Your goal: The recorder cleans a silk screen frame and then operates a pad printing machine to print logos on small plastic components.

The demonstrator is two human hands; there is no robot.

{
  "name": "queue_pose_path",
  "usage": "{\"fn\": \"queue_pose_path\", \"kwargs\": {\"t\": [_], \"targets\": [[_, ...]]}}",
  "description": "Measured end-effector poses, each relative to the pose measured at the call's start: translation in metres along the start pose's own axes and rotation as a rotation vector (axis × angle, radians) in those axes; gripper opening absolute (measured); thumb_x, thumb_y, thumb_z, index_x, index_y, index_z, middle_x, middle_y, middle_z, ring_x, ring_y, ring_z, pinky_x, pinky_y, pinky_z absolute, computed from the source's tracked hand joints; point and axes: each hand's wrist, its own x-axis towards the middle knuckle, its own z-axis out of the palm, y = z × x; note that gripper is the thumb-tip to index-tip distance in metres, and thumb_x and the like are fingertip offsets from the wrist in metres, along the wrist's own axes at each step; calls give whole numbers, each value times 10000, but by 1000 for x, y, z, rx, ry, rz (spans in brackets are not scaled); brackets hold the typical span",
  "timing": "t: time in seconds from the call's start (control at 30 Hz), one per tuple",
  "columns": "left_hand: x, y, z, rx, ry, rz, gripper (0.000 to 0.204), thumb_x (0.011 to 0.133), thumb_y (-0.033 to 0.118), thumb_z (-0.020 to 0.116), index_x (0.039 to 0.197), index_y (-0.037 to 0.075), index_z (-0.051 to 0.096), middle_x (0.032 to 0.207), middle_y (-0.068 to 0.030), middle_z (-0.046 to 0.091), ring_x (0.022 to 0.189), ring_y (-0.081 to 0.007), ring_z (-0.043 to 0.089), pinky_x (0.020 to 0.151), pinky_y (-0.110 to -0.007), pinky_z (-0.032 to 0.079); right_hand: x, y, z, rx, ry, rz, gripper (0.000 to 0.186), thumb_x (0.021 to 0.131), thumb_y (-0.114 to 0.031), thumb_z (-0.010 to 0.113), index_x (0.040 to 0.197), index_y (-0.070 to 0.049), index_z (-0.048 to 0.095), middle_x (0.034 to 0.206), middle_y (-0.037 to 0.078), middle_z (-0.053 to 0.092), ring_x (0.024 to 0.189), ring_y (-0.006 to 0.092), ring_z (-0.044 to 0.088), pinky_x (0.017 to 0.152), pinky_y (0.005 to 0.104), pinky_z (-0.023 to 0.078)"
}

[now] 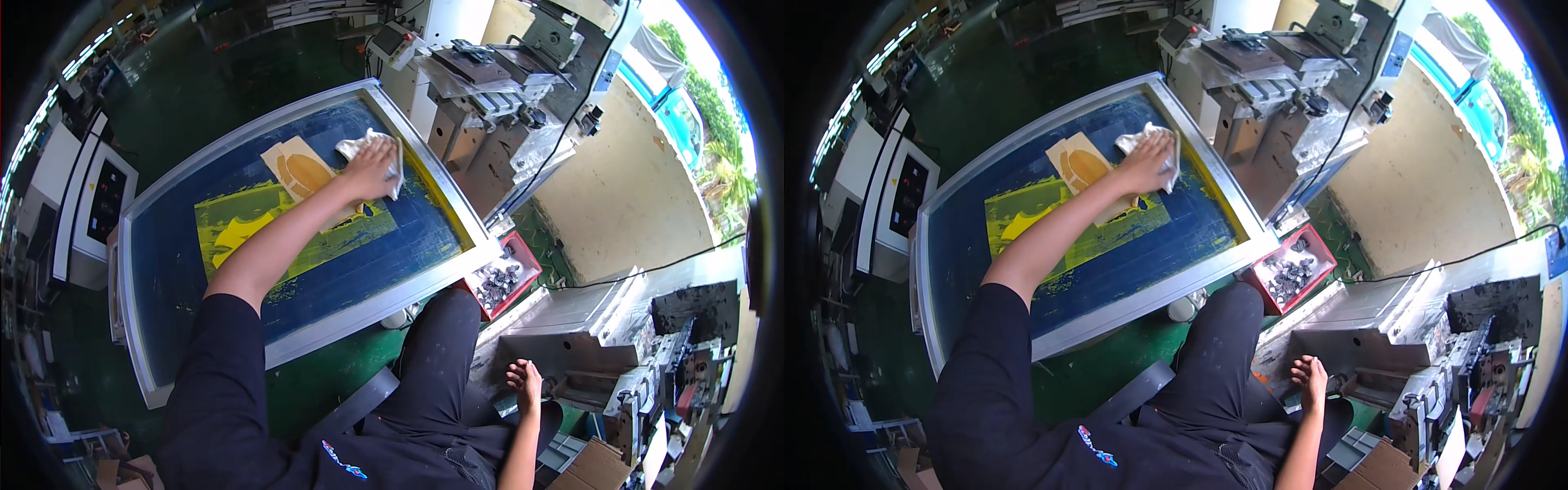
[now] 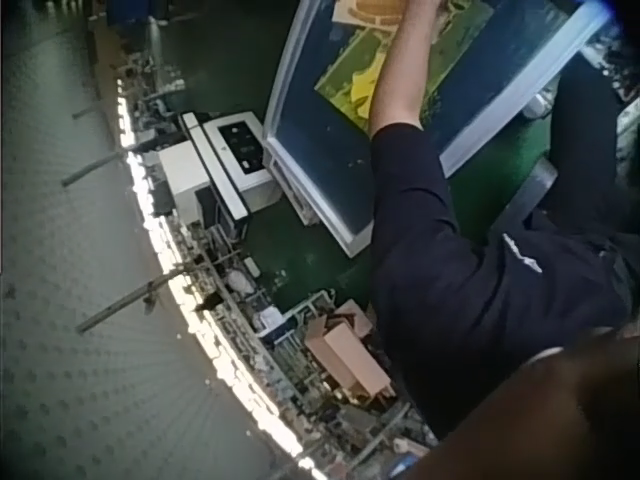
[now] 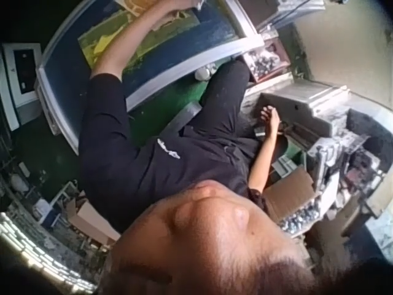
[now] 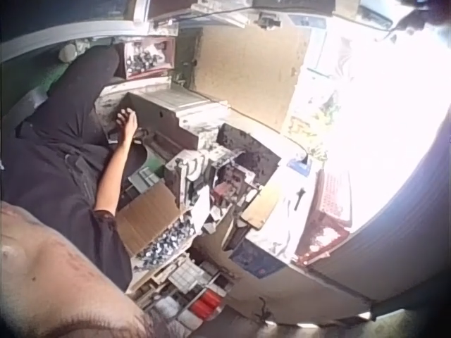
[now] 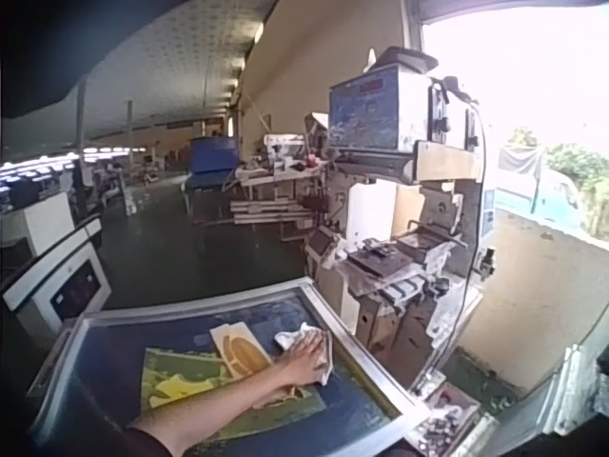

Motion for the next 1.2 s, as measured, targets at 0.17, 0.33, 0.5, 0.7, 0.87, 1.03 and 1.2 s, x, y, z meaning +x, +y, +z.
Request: {"fn": "queue_pose_path", "kwargs": {"t": [0.17,0.33,0.5,0.7,0.87,1.03,1.2], "targets": [[-36,87,-7,-47,-27,137,901,974,591,419,1547,-72,213,1632,-294,139,1538,-417,58,1258,-460,60,-10,-6,-9,45,31,-51,352,1069,-403,461,1148,-103,625,975,59,708,773,155,686,636,282,537],[-77,125,-18,-131,-41,293,741,1017,465,432,1557,-13,259,1630,-250,206,1541,-373,109,1258,-447,101,-25,-37,30,61,-81,-137,362,1073,-383,457,1199,-79,607,1050,88,703,849,173,689,723,307,549],[-88,137,-26,-361,-125,556,526,1033,223,388,1534,65,371,1624,-123,307,1533,-303,190,1255,-448,157,-44,-102,168,128,-574,-229,596,1079,-399,436,1524,-23,313,1428,188,523,1137,260,644,899,365,545],[-121,134,-39,-552,-191,535,489,986,122,436,1470,75,485,1572,-97,414,1503,-302,281,1244,-445,210,-26,-114,280,472,-559,-186,615,1078,-423,422,1552,-80,235,1446,146,451,1221,311,566,963,469,519],[-213,94,-59,-505,-216,448,505,953,60,467,1456,66,500,1578,-80,410,1506,-303,277,1245,-434,215,-25,-109,292,506,-451,-249,393,1079,-375,440,1300,-50,454,1185,101,556,1075,247,613,838,446,548],[-352,59,-86,-446,-209,216,480,929,25,485,1404,40,550,1590,-82,393,1502,-313,292,1234,-433,248,-10,-114,289,448,-459,-247,462,1078,-409,427,1359,-42,421,1267,142,550,1108,293,600,950,495,517],[-483,39,-110,-357,-187,-152,422,956,15,493,1370,27,575,1565,-96,424,1490,-282,321,1215,-409,294,1,-109,285,442,-547,-232,511,1087,-345,430,1469,-15,344,1440,175,444,1327,333,459,1142,548,369]]}}
